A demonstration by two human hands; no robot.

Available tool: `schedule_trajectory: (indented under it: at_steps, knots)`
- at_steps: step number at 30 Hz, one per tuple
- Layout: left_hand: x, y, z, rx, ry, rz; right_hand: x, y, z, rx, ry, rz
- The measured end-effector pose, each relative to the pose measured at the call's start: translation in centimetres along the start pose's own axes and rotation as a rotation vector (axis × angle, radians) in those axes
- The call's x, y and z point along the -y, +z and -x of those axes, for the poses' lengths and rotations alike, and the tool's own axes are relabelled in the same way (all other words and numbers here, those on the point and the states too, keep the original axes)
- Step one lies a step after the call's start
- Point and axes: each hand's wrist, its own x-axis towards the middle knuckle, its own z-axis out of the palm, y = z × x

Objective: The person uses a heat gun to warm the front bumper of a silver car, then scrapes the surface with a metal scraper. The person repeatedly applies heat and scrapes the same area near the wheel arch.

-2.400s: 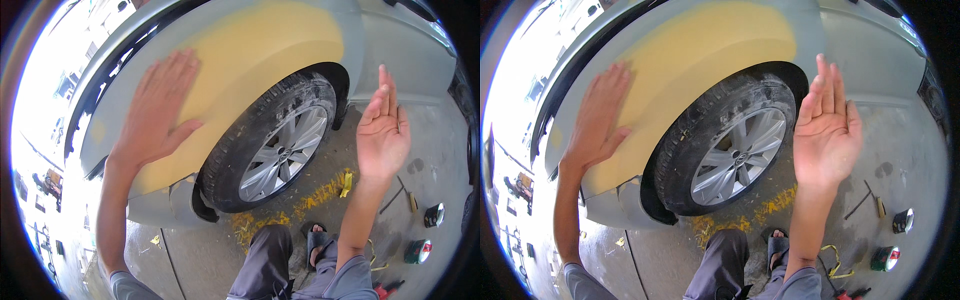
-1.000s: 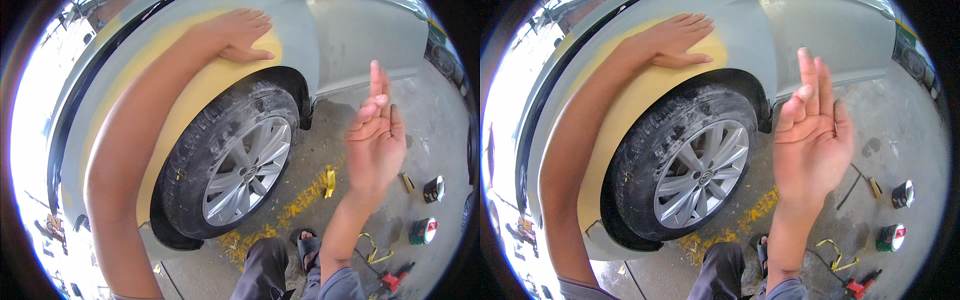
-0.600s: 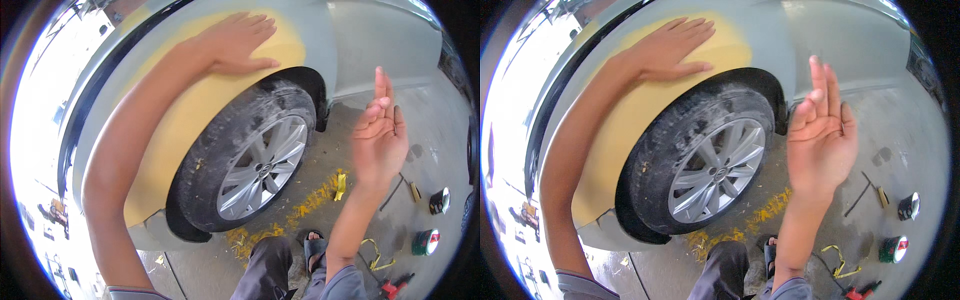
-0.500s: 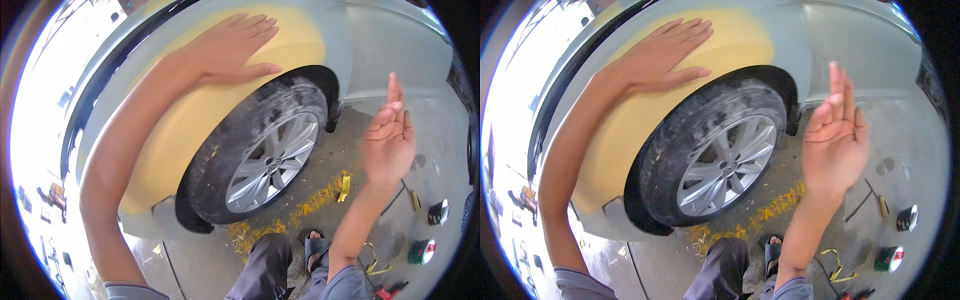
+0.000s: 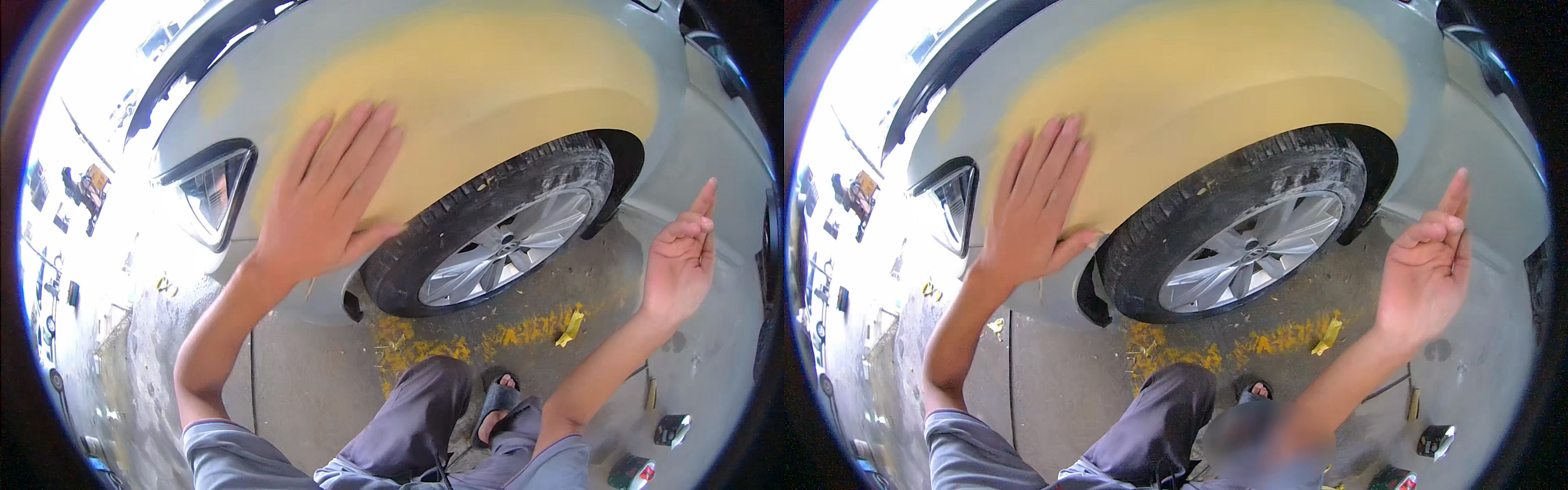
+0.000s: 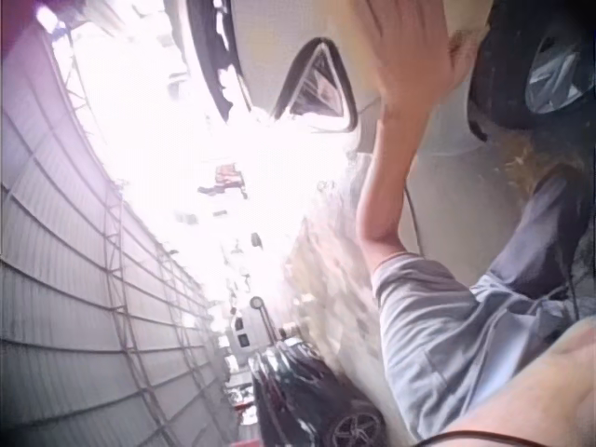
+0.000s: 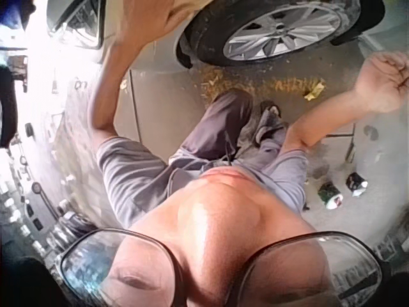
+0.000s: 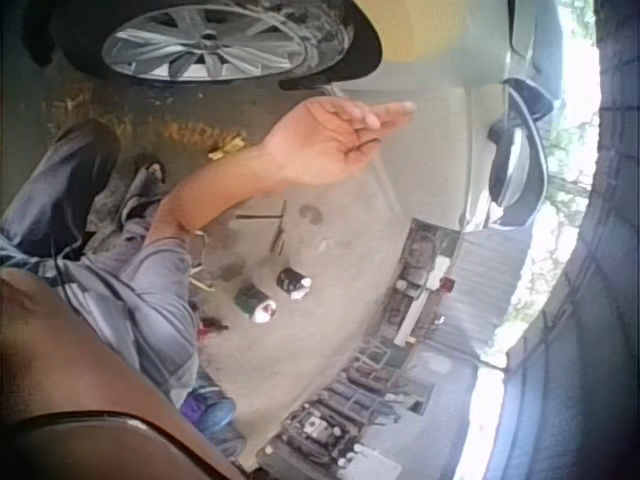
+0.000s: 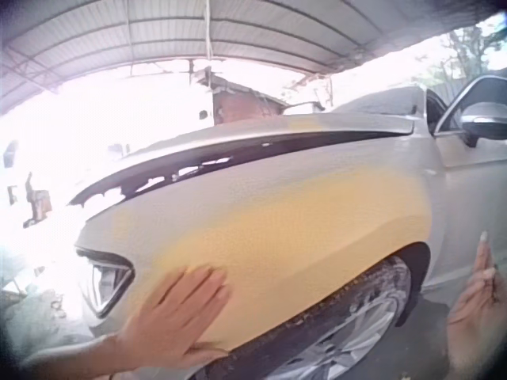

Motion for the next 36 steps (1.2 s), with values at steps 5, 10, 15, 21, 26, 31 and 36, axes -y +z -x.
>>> schedule_trajectory:
  at_steps: [5, 10, 15, 21, 26, 31, 36]
  knots:
    - [-0.3, 2.6, 7.6, 0.063, -0.040, -0.096, -1.5, 1.1, 0.2, -0.003, 0.040, -0.030]
    - [-1.0, 5.7, 16.4, 0.117, -0.138, -0.139, -3.0, 1.5, 0.3, -0.029, 0.089, -0.061]
    - [-1.6, 8.0, 23.6, 0.145, -0.133, -0.156, -3.3, 1.7, 0.2, -0.002, 0.116, -0.081]
    - [1.2, 6.7, 17.1, -0.402, -0.022, -0.141, -2.9, 1.8, 0.4, -0.015, 0.109, -0.076]
    - [1.7, -1.7, -2.0, -0.186, 0.035, -0.079, -1.2, 1.4, 0.2, 0.008, 0.056, -0.074]
    - [0.0, 3.2, -18.4, -0.238, 0.473, 0.056, -0.4, 1.3, -0.2, 0.039, -0.005, -0.040]
    - [-3.8, 3.6, -26.6, -0.035, 0.584, 0.168, -2.3, 2.0, 0.0, -0.015, 0.045, -0.060]
